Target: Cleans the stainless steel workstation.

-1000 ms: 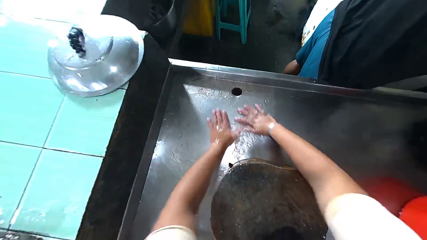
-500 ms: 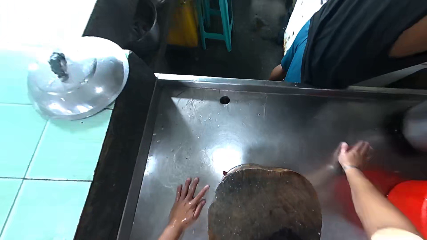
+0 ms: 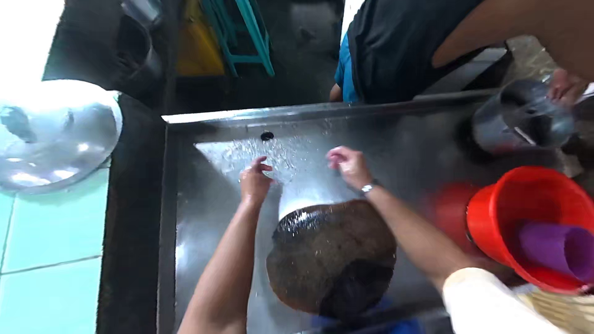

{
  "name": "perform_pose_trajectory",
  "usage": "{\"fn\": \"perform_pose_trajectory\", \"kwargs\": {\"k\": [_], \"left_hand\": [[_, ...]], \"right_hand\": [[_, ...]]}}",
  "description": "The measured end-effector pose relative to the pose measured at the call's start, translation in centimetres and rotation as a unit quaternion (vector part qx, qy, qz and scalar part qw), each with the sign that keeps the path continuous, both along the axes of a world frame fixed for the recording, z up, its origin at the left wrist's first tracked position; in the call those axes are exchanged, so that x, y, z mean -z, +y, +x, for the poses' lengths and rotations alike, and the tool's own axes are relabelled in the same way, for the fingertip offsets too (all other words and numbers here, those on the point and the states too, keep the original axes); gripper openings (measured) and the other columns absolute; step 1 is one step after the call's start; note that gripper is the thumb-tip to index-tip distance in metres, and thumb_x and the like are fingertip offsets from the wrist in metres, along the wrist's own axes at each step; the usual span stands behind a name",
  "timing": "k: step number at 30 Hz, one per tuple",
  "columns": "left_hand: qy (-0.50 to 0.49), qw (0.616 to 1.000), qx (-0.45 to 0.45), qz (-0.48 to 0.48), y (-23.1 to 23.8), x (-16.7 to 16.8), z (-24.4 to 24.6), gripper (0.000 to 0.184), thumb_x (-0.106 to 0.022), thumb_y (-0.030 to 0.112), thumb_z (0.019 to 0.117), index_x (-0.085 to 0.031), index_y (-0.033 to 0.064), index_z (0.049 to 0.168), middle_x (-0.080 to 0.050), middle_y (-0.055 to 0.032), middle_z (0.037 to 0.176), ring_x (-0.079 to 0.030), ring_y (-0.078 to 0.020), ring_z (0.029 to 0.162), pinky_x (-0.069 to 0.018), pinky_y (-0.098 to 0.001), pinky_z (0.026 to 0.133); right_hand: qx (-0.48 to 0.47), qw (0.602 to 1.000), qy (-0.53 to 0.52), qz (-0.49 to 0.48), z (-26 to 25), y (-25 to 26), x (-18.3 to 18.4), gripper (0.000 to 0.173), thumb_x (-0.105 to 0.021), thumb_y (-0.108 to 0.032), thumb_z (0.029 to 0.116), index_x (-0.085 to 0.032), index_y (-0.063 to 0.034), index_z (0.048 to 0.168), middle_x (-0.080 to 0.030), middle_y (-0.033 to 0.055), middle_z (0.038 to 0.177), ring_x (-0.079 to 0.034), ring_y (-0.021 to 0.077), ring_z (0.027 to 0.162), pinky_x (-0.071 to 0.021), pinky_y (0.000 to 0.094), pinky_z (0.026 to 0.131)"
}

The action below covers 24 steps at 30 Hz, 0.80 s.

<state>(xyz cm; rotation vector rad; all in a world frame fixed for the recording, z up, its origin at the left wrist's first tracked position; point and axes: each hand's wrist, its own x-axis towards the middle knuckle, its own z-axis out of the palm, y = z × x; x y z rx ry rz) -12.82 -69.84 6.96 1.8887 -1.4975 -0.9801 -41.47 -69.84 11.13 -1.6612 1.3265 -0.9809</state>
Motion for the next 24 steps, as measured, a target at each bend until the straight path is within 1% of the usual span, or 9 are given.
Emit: {"fn": "perform_pose_trajectory", "kwargs": {"k": [5, 8, 12, 14, 16, 19, 21, 22, 24], "left_hand": [[-0.018, 0.990, -0.140, -0.030, 12.1, -1.1, 6.4, 0.058, -0.034, 0.045, 0.1106, -0.068, -0.0026, 0.112, -0.069, -0.0211, 0.101, -0.064, -0.0289, 0.083, -0.0522, -0.0540, 0.078], [0.014, 0.985, -0.169, -0.014, 19.0, -0.9, 7.7, 0.039, -0.042, 0.031, 0.1104, -0.062, 0.0018, 0.126, -0.068, -0.0109, 0.101, -0.064, -0.0150, 0.074, -0.0573, -0.0376, 0.068], [0.140, 0.959, -0.246, -0.026, 22.7, -4.3, -0.9, 0.042, -0.033, 0.033, 0.1123, -0.063, 0.0072, 0.100, -0.053, 0.0086, 0.064, -0.046, -0.0013, 0.048, -0.0427, -0.0213, 0.047], [0.197, 0.971, -0.135, -0.009, 23.1, -5.7, -7.5, 0.035, -0.037, 0.029, 0.1105, -0.062, 0.0042, 0.110, -0.061, 0.0042, 0.083, -0.055, -0.0034, 0.066, -0.0497, -0.0244, 0.062], [0.224, 0.974, -0.008, 0.034, 23.1, -6.1, -15.8, 0.031, -0.053, 0.025, 0.1070, -0.059, 0.0009, 0.127, -0.068, -0.0082, 0.105, -0.066, -0.0144, 0.088, -0.0569, -0.0354, 0.082], [0.201, 0.956, 0.184, 0.104, 22.9, -5.6, -29.6, 0.035, -0.058, 0.027, 0.1047, -0.061, 0.0040, 0.131, -0.070, -0.0134, 0.119, -0.070, -0.0222, 0.103, -0.0590, -0.0433, 0.092], [0.193, 0.928, 0.275, 0.161, 22.8, -5.7, -37.7, 0.040, -0.054, 0.031, 0.1069, -0.058, 0.0066, 0.138, -0.066, -0.0143, 0.128, -0.069, -0.0233, 0.107, -0.0591, -0.0439, 0.091], [0.207, 0.916, 0.288, 0.187, 22.9, -5.4, -41.2, 0.042, -0.052, 0.031, 0.1077, -0.056, 0.0054, 0.140, -0.066, -0.0160, 0.128, -0.069, -0.0239, 0.105, -0.0584, -0.0440, 0.090], [0.254, 0.903, 0.246, 0.246, 23.7, -4.5, -46.7, 0.044, -0.048, 0.033, 0.1101, -0.051, 0.0042, 0.144, -0.067, -0.0176, 0.122, -0.070, -0.0253, 0.100, -0.0591, -0.0441, 0.085]], "right_hand": [[0.221, 0.930, 0.292, 0.039, -25.1, 16.5, -1.2, 0.041, -0.048, -0.033, 0.1090, -0.061, 0.0012, 0.127, -0.065, 0.0233, 0.123, -0.066, 0.0349, 0.114, -0.0533, 0.0546, 0.100], [0.312, 0.846, 0.401, 0.163, -35.7, 26.1, -2.3, 0.052, -0.039, -0.038, 0.1095, -0.059, 0.0053, 0.132, -0.058, 0.0308, 0.136, -0.055, 0.0442, 0.132, -0.0410, 0.0586, 0.114], [0.282, 0.739, 0.413, 0.452, -47.2, 34.4, 0.2, 0.051, -0.046, -0.032, 0.1093, -0.063, 0.0129, 0.126, -0.058, 0.0372, 0.135, -0.053, 0.0508, 0.132, -0.0377, 0.0685, 0.110], [0.247, 0.674, 0.472, 0.512, -49.9, 35.1, 1.6, 0.044, -0.058, -0.026, 0.0995, -0.065, 0.0099, 0.124, -0.060, 0.0346, 0.134, -0.053, 0.0502, 0.132, -0.0403, 0.0700, 0.107], [0.166, 0.687, 0.475, 0.525, -49.5, 34.2, 2.7, 0.040, -0.059, -0.017, 0.1010, -0.062, 0.0125, 0.128, -0.056, 0.0349, 0.139, -0.050, 0.0497, 0.136, -0.0369, 0.0681, 0.111], [0.231, 0.816, 0.272, 0.455, -47.7, 32.2, 2.5, 0.035, -0.043, -0.009, 0.1084, -0.059, 0.0130, 0.130, -0.062, 0.0292, 0.131, -0.060, 0.0348, 0.125, -0.0450, 0.0480, 0.110], [0.352, 0.876, -0.046, 0.327, -45.5, 31.1, 1.1, 0.033, -0.038, -0.022, 0.1121, -0.061, -0.0026, 0.099, -0.056, 0.0072, 0.070, -0.056, 0.0130, 0.060, -0.0518, 0.0256, 0.060], [0.335, 0.868, -0.225, 0.291, -44.3, 30.8, -0.1, 0.036, -0.032, -0.026, 0.1128, -0.056, -0.0090, 0.094, -0.050, -0.0012, 0.061, -0.050, 0.0089, 0.050, -0.0482, 0.0242, 0.051], [0.241, 0.868, -0.328, 0.285, -41.1, 31.4, -3.4, 0.037, -0.029, -0.026, 0.1126, -0.058, -0.0049, 0.124, -0.068, 0.0077, 0.088, -0.069, 0.0205, 0.075, -0.0606, 0.0403, 0.073]]}}
